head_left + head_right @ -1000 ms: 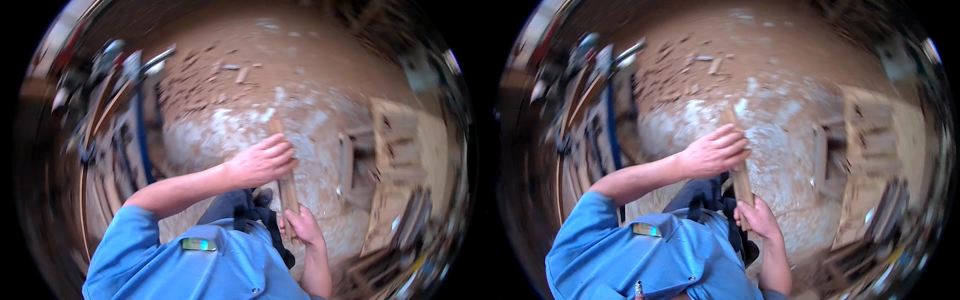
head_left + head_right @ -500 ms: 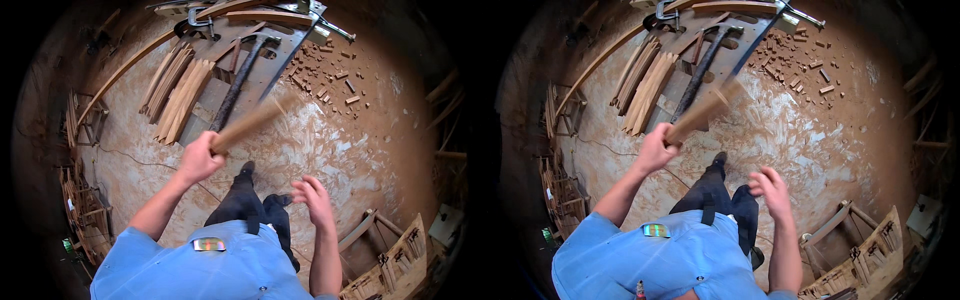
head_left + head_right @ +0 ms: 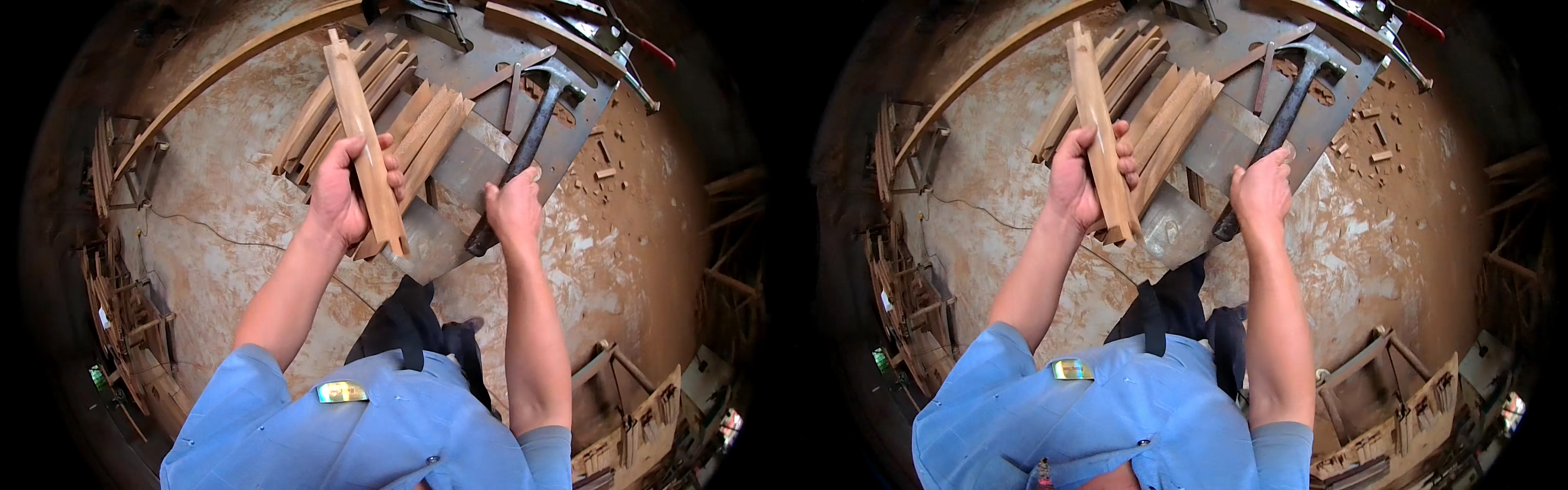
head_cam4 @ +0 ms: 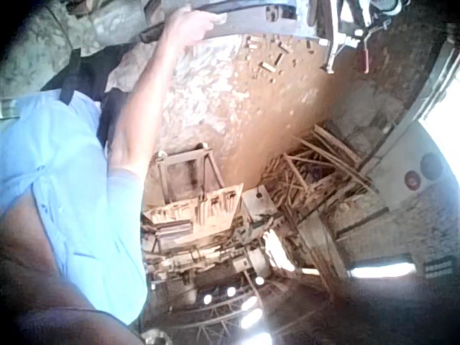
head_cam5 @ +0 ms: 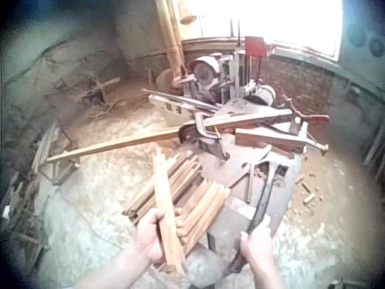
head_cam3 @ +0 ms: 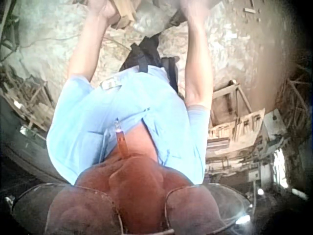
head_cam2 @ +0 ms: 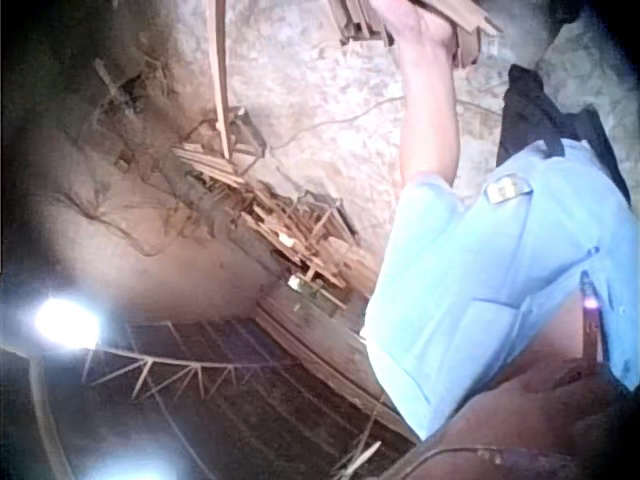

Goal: The person repeatedly clamps thin wooden strips to a workbench and uses a powered cutting machine to trim them. The person also uses a hammer to tap a piece of wood against a metal bar. Cut pieces are set aside on the bench.

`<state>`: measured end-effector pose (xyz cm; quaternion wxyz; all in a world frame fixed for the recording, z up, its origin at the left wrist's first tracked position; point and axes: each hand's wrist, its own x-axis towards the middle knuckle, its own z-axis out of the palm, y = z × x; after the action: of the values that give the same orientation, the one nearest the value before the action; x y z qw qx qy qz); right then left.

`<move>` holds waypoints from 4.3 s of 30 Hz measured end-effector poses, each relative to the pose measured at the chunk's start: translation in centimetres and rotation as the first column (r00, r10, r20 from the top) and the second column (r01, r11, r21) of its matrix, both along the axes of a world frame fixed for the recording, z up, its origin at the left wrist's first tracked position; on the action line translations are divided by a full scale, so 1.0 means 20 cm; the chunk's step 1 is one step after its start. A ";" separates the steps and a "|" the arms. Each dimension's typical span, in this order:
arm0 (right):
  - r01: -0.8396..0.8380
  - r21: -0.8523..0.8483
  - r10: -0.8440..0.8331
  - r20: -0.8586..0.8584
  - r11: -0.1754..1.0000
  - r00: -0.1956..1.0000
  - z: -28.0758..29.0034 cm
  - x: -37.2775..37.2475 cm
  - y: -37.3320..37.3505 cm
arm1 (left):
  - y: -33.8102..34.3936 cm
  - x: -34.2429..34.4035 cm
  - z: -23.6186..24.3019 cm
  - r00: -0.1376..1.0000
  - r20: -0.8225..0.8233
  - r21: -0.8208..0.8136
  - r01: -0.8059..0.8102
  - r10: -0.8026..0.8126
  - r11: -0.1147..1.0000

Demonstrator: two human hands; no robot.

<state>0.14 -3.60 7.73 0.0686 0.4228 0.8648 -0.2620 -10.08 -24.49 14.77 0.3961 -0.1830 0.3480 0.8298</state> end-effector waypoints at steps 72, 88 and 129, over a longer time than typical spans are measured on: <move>-0.031 -0.495 -0.233 0.463 -0.868 -0.855 -0.40 3.88 -4.44 | -1.81 5.50 -1.36 -0.576 -0.794 -0.502 0.439 0.196 -0.745; 0.154 -0.503 -0.415 0.463 -0.851 -0.783 -0.63 4.30 -5.12 | -2.05 5.50 -1.39 -0.703 -0.661 -0.674 0.404 0.260 -0.618; 0.311 -0.650 -0.505 0.130 -0.693 -0.854 -0.30 4.70 -4.80 | -2.13 5.62 -1.35 -0.681 -0.578 -0.797 0.351 0.450 -0.492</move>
<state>94.05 -99.65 1.67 -0.4361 0.7854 -0.2071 -0.3875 102.39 -67.04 -12.16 -0.5209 -0.8478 0.0020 0.0999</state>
